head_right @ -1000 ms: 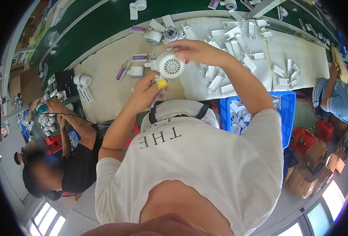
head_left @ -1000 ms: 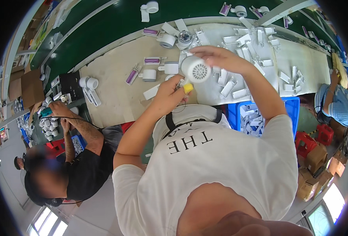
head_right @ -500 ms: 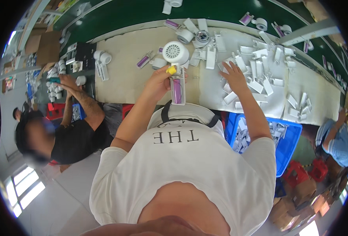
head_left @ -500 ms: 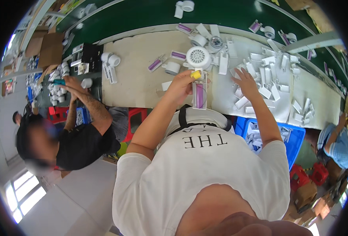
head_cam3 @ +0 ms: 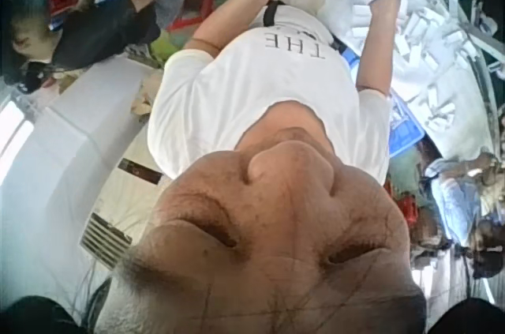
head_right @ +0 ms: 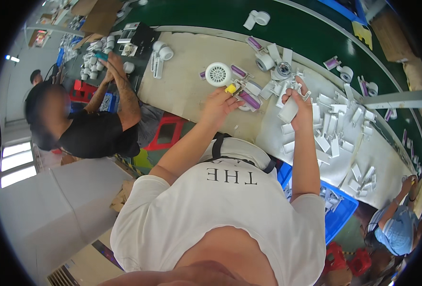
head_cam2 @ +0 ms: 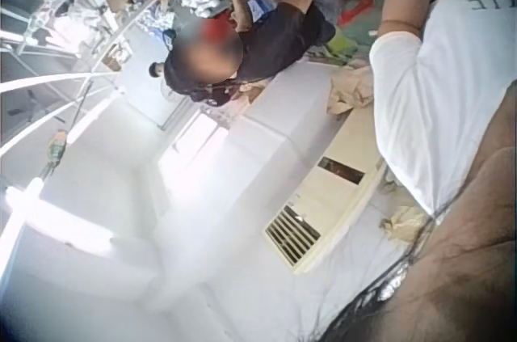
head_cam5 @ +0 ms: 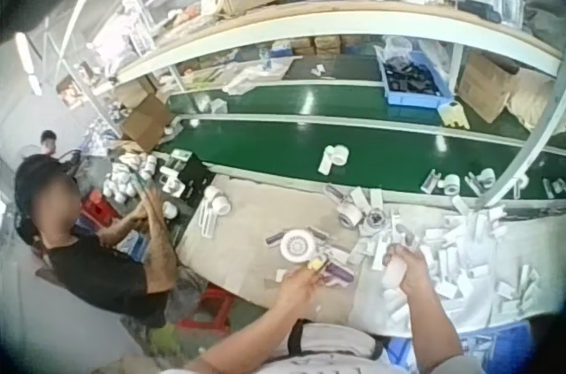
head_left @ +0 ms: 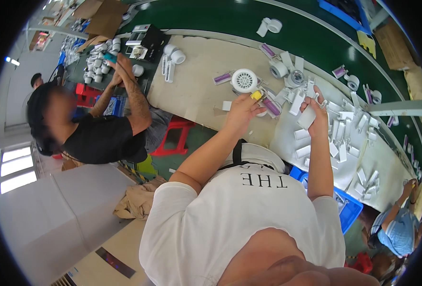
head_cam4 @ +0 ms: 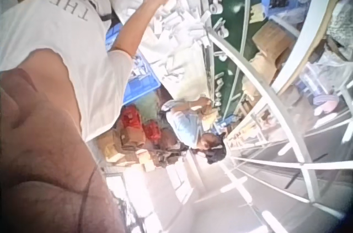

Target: Assembling small handheld fans by joining plastic housing components and internal parts manually at a factory assembly line workstation.

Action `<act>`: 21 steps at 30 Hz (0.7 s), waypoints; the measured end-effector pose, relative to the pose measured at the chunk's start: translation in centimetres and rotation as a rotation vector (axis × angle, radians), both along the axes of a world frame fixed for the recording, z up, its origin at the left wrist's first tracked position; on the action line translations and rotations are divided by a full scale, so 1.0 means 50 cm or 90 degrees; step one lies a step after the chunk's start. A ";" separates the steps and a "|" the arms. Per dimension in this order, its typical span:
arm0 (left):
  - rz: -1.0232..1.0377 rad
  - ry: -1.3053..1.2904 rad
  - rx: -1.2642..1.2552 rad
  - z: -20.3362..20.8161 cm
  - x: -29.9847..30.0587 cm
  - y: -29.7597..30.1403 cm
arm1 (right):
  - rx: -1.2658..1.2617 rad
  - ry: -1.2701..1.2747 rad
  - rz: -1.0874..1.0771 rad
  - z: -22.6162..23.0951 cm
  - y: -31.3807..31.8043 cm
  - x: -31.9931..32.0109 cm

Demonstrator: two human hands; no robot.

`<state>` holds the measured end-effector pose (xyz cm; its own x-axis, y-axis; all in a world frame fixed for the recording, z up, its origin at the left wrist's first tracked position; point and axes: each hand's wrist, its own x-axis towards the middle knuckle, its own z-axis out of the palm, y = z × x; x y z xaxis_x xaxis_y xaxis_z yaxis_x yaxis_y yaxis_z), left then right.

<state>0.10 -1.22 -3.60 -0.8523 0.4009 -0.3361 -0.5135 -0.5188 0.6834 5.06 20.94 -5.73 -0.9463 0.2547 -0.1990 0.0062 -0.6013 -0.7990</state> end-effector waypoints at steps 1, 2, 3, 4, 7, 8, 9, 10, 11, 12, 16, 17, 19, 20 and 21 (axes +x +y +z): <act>0.009 0.004 0.001 0.002 0.002 0.001 | 0.028 0.068 0.048 0.000 -0.010 -0.002; 0.039 0.006 -0.004 0.002 0.000 0.001 | 0.270 -0.047 0.094 0.032 -0.037 -0.011; 0.068 0.008 -0.008 0.001 -0.001 0.000 | 0.548 0.086 0.071 0.058 -0.075 -0.015; 0.072 0.011 -0.007 0.001 0.000 -0.002 | 0.824 0.225 0.037 0.091 -0.116 -0.013; 0.104 0.011 0.021 -0.005 0.005 -0.012 | 0.954 0.138 0.140 0.156 -0.184 -0.019; 0.113 0.000 0.014 -0.005 0.007 -0.011 | 1.051 0.158 0.136 0.157 -0.193 -0.026; 0.124 -0.010 0.008 -0.004 0.009 -0.010 | 1.039 0.154 0.136 0.160 -0.202 -0.031; 0.132 -0.008 0.009 -0.003 0.012 -0.012 | 1.039 0.162 0.140 0.158 -0.210 -0.034; 0.140 0.001 0.022 -0.002 0.016 -0.013 | 1.035 0.184 0.119 0.156 -0.219 -0.035; 0.150 0.010 0.034 -0.001 0.020 -0.015 | 1.028 0.207 0.098 0.155 -0.228 -0.036; 0.152 0.049 -0.062 -0.022 0.028 -0.025 | 1.032 0.178 0.100 0.131 -0.262 -0.039; 0.177 0.038 -0.054 -0.012 0.032 -0.015 | 1.081 0.179 0.081 0.135 -0.268 -0.037; 0.265 0.073 -0.064 -0.010 0.029 -0.006 | 1.121 0.183 0.075 0.132 -0.273 -0.039; 0.231 0.093 -0.065 -0.010 0.026 -0.009 | 1.119 0.186 0.069 0.135 -0.269 -0.036; 0.231 0.096 -0.065 -0.010 0.021 -0.014 | 1.117 0.186 0.062 0.142 -0.266 -0.035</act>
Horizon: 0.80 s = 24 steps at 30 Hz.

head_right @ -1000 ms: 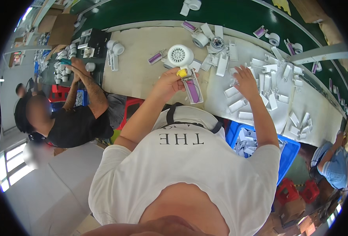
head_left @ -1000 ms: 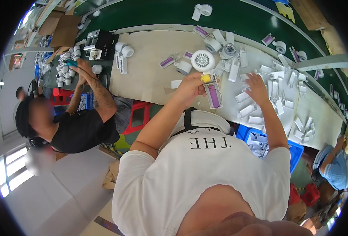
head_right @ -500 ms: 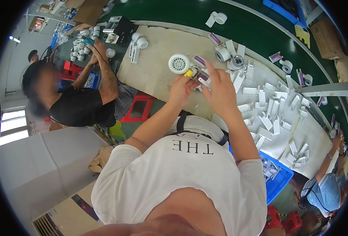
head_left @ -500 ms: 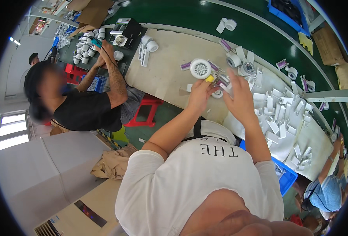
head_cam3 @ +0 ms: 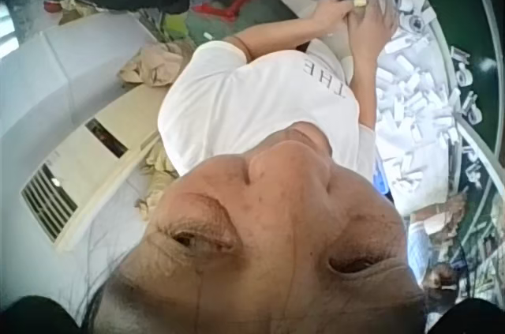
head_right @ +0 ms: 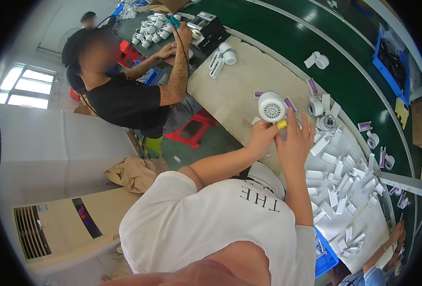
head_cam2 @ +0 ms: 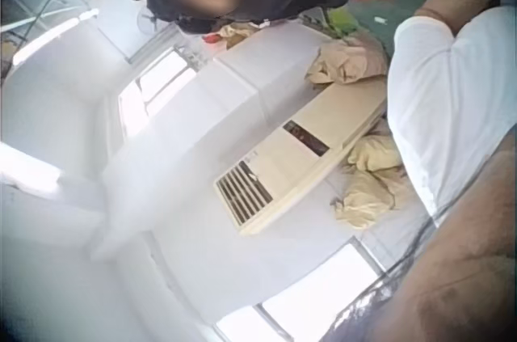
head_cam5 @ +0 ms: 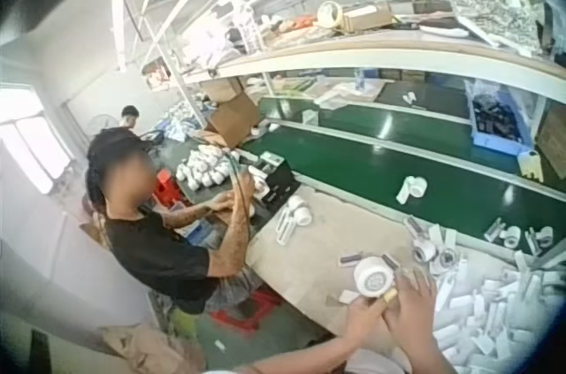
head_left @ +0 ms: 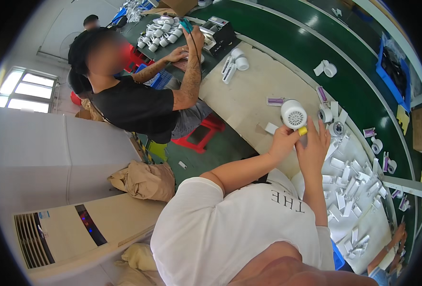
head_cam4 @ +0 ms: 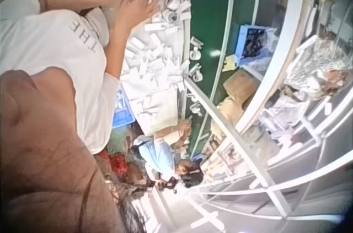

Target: Assembling small handheld fans by joining plastic housing components and internal parts manually at a factory assembly line workstation.

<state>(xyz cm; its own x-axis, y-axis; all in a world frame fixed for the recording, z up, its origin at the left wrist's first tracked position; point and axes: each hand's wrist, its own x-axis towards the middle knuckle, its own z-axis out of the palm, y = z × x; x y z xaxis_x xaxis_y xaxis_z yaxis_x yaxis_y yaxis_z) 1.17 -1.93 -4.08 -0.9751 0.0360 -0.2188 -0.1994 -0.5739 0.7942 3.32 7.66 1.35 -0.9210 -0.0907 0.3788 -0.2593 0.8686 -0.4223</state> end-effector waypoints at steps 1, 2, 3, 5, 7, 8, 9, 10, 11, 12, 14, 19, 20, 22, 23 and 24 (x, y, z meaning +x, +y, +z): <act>-0.018 0.014 -0.015 0.014 -0.001 -0.005 | -0.051 0.001 0.009 0.007 0.006 0.000; -0.039 0.029 -0.029 0.033 -0.006 -0.009 | -0.173 -0.026 0.000 0.000 0.017 0.003; 0.007 0.051 -0.066 0.052 -0.017 -0.019 | -0.295 -0.054 -0.012 -0.013 0.035 0.005; -0.033 0.066 -0.028 0.063 -0.051 -0.041 | -0.585 -0.291 0.023 -0.080 0.077 0.003; -0.016 0.095 -0.001 0.067 -0.063 -0.040 | -0.772 -0.371 0.016 -0.082 0.058 -0.003; -0.014 0.088 0.020 0.058 -0.070 -0.036 | -0.756 -0.332 -0.010 -0.068 0.041 -0.013; 0.014 0.068 -0.015 0.032 -0.081 -0.038 | -0.739 -0.294 -0.034 -0.059 0.028 -0.028; 0.021 0.056 0.033 0.045 -0.093 -0.037 | -0.698 -0.274 -0.035 -0.045 0.021 -0.043; 0.030 0.045 0.083 0.071 -0.104 -0.034 | -0.645 -0.192 -0.026 -0.040 0.015 -0.048; 0.025 0.051 0.125 0.091 -0.110 -0.032 | -0.589 -0.112 -0.016 -0.037 0.012 -0.055; -0.022 0.046 0.109 0.090 -0.123 -0.041 | -0.519 0.014 0.039 -0.058 0.018 -0.078; -0.101 0.029 -0.125 -0.031 -0.220 -0.114 | -0.341 -0.349 0.189 -0.160 0.029 -0.169; -0.115 0.075 -0.323 -0.073 -0.254 -0.150 | -0.350 -0.376 0.237 -0.173 0.038 -0.205; -0.146 0.137 -0.752 -0.127 -0.333 -0.227 | -0.349 -0.442 0.253 -0.225 0.074 -0.308; -0.161 0.148 -0.984 -0.145 -0.369 -0.268 | -0.265 -0.343 0.146 -0.254 0.096 -0.371; -0.149 0.148 -1.042 -0.179 -0.396 -0.313 | -0.181 -0.242 0.042 -0.276 0.118 -0.437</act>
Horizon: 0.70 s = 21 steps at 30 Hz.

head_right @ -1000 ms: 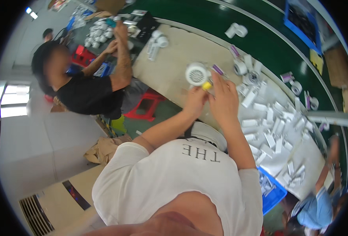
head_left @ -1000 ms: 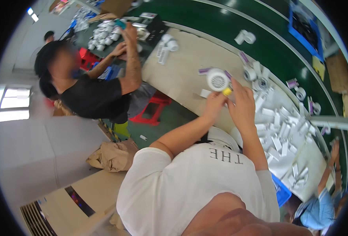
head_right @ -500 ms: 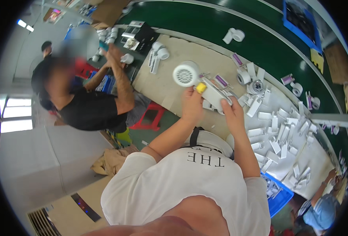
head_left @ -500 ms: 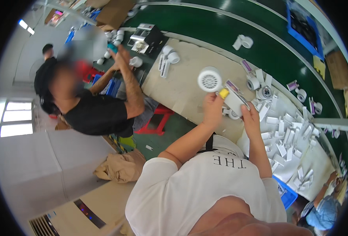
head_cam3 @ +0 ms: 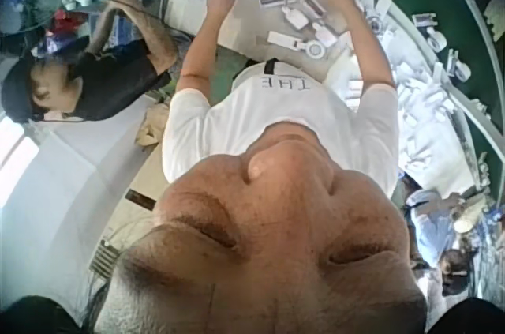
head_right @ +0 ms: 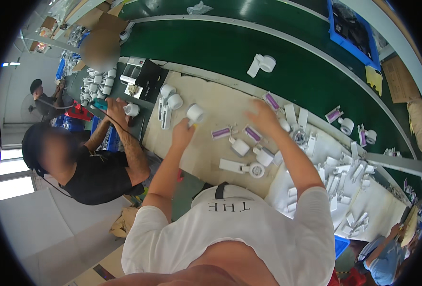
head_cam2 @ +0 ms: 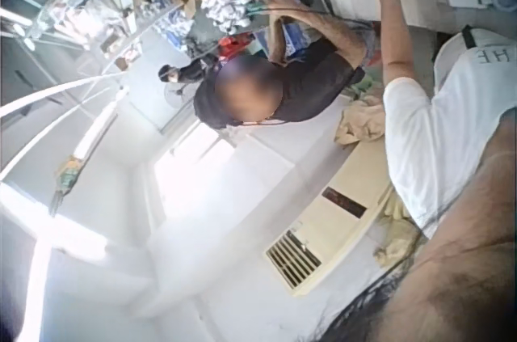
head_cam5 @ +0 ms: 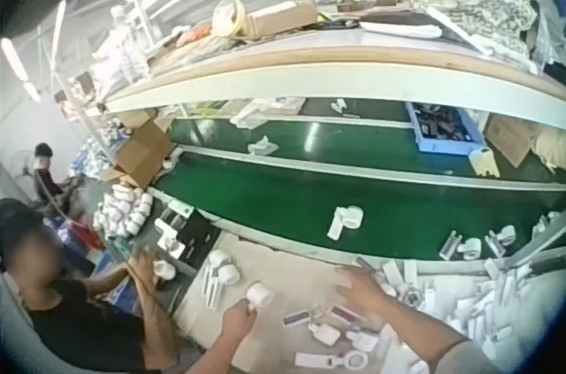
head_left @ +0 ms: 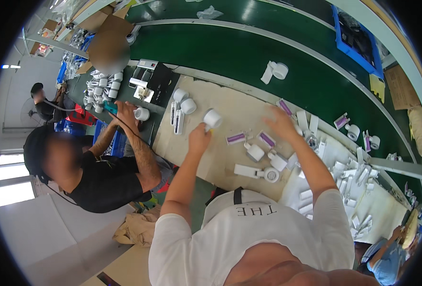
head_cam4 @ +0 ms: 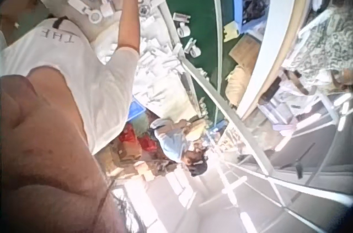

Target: Assembling small handheld fans by joining plastic housing components and internal parts manually at a factory assembly line workstation.

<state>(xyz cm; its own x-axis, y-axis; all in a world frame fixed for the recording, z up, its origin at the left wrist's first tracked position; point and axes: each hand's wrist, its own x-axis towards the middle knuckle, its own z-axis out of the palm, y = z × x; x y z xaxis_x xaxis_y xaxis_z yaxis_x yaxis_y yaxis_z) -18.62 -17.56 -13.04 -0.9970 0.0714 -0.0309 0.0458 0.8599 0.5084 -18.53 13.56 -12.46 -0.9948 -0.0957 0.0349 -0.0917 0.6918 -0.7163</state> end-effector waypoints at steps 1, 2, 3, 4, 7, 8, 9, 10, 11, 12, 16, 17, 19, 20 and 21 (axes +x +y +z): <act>0.007 0.017 -0.054 -0.036 -0.027 -0.037 | 0.045 0.044 -0.048 -0.016 0.029 -0.071; 0.034 0.016 -0.075 -0.059 -0.047 -0.065 | 0.088 0.087 -0.096 -0.034 0.058 -0.139; 0.059 0.014 -0.098 -0.073 -0.061 -0.087 | 0.145 0.115 -0.147 -0.055 0.083 -0.196; 0.063 0.012 -0.118 -0.074 -0.075 -0.096 | 0.202 0.144 -0.196 -0.073 0.099 -0.245; 0.061 -0.044 -0.178 -0.066 -0.090 -0.083 | 0.236 0.074 -0.247 -0.092 0.127 -0.335; 0.084 -0.137 -0.211 -0.045 -0.095 -0.066 | 0.235 0.074 -0.242 -0.083 0.127 -0.347; 0.086 -0.140 -0.210 -0.023 -0.091 -0.046 | 0.209 -0.024 -0.210 -0.070 0.135 -0.352; 0.065 -0.035 -0.239 0.001 -0.083 -0.029 | 0.182 -0.122 -0.180 -0.051 0.138 -0.351; 0.044 0.068 -0.266 0.018 -0.072 -0.014 | 0.185 -0.127 -0.176 -0.037 0.136 -0.337; -0.002 0.149 -0.192 0.024 -0.075 -0.004 | 0.144 0.002 -0.113 -0.023 0.131 -0.309; -0.040 -0.082 0.358 0.020 -0.072 0.071 | 0.053 0.143 0.068 0.107 0.085 -0.159; -0.031 -0.122 0.459 0.021 -0.067 0.103 | 0.025 0.157 0.124 0.137 0.074 -0.119; -0.067 -0.175 0.640 0.016 -0.040 0.176 | 0.042 0.164 0.155 0.187 0.056 -0.039; -0.112 -0.185 0.719 0.013 -0.018 0.209 | 0.041 0.188 0.175 0.203 0.051 -0.005; -0.086 -0.320 0.915 0.060 0.017 0.239 | 0.018 0.209 0.192 0.220 0.047 0.027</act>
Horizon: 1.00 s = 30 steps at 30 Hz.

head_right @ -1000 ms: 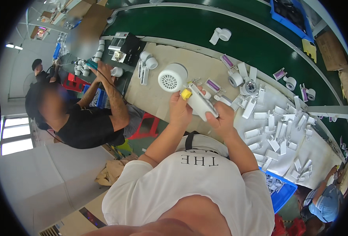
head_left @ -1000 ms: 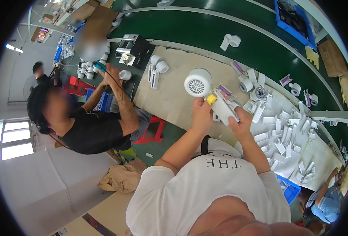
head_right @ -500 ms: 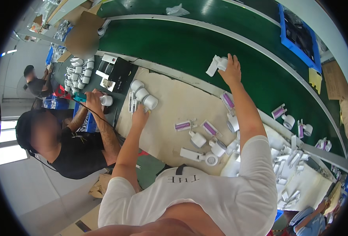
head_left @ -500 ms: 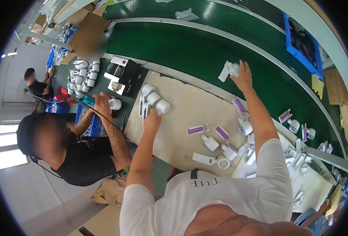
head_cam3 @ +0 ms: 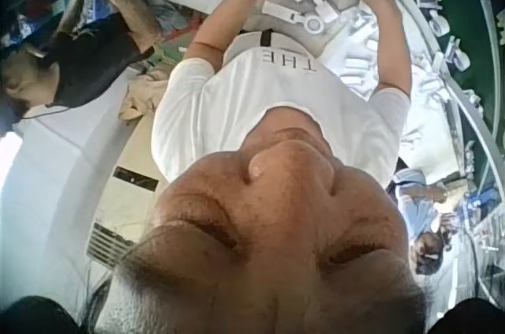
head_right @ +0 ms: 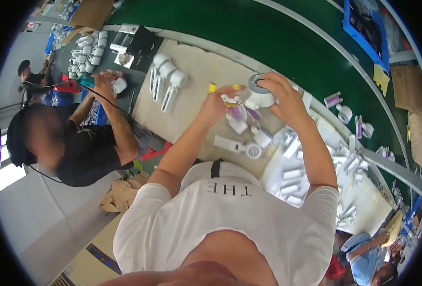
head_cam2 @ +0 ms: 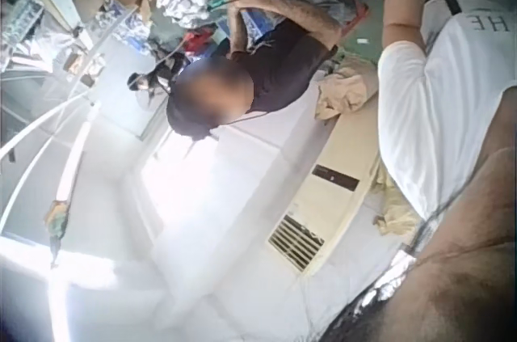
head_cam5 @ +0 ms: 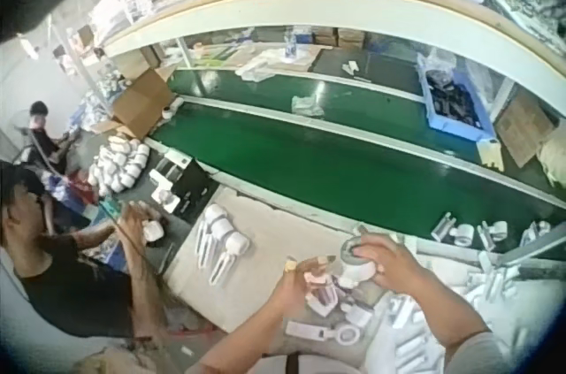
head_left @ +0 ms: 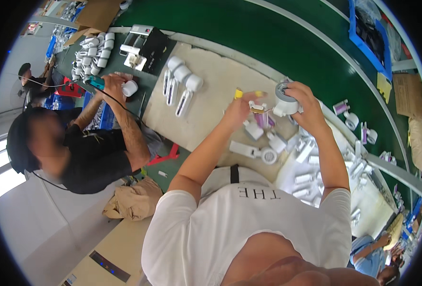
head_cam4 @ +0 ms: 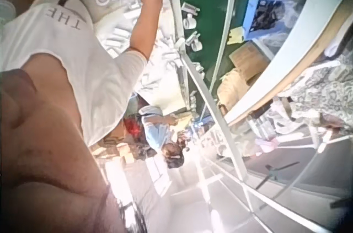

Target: Assembling small handheld fans by joining plastic housing components and internal parts manually at a factory assembly line workstation.

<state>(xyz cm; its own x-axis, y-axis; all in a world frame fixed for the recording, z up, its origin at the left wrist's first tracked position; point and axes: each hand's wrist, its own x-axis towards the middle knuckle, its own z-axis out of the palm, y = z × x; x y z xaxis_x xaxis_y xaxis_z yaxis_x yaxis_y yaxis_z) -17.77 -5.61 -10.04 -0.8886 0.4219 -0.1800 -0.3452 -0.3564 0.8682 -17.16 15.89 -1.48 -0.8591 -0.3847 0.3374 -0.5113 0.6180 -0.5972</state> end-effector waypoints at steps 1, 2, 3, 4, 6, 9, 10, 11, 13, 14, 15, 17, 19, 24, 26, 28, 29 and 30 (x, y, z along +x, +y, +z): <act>-0.031 -0.140 0.189 0.045 0.029 0.022 | 0.005 0.001 -0.011 0.004 0.001 0.031; -0.149 -0.209 0.330 0.028 0.058 0.018 | 0.011 0.003 -0.021 0.008 0.002 0.062; -0.142 -0.241 0.337 0.047 0.094 0.024 | 0.010 -0.008 -0.050 0.009 0.003 0.093; -0.135 -0.273 0.344 0.073 0.134 0.029 | 0.013 -0.011 -0.053 0.012 0.004 0.123; -0.102 -0.256 0.364 0.077 0.179 0.030 | -0.017 -0.027 -0.087 0.020 0.005 0.176; -0.120 -0.265 0.371 0.105 0.215 0.028 | 0.017 -0.033 -0.142 0.032 0.012 0.239; -0.168 -0.297 0.318 0.117 0.229 0.028 | 0.036 -0.055 -0.185 0.035 0.018 0.261; -0.216 -0.327 0.263 0.131 0.241 0.028 | 0.080 0.058 -0.163 0.031 0.029 0.273; -0.226 -0.215 0.035 0.146 0.262 0.031 | 0.147 0.239 -0.067 0.043 0.053 0.284; -0.218 -0.104 -0.070 0.147 0.274 0.035 | 0.175 0.314 -0.071 0.046 0.052 0.299; -0.201 -0.031 -0.133 0.151 0.285 0.037 | 0.177 0.308 -0.075 0.051 0.052 0.312; -0.226 0.020 -0.204 0.185 0.296 0.038 | 0.220 0.327 -0.098 0.063 0.056 0.328; -0.235 0.084 -0.298 0.192 0.309 0.043 | 0.225 0.334 -0.111 0.067 0.055 0.346; -0.236 0.172 -0.341 0.173 0.324 0.052 | 0.274 0.324 -0.125 0.081 0.059 0.381; -0.242 0.210 -0.362 0.168 0.329 0.057 | 0.254 0.246 -0.106 0.099 0.063 0.396; -0.290 0.313 -0.479 0.171 0.330 0.061 | 0.133 -0.010 -0.074 0.113 0.067 0.413; -0.304 0.316 -0.478 0.171 0.329 0.062 | 0.029 -0.186 -0.066 0.118 0.070 0.421; -0.331 0.313 -0.503 0.171 0.329 0.062 | -0.063 -0.305 -0.038 0.130 0.071 0.421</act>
<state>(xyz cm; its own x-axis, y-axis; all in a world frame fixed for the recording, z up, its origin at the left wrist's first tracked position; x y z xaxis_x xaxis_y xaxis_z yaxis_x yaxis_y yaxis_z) -1.31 -2.51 -1.50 -0.6827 0.6904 -0.2392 0.1578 0.4589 0.8743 3.88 19.45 5.02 -0.9462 -0.3162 -0.0689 -0.1299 0.5661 -0.8140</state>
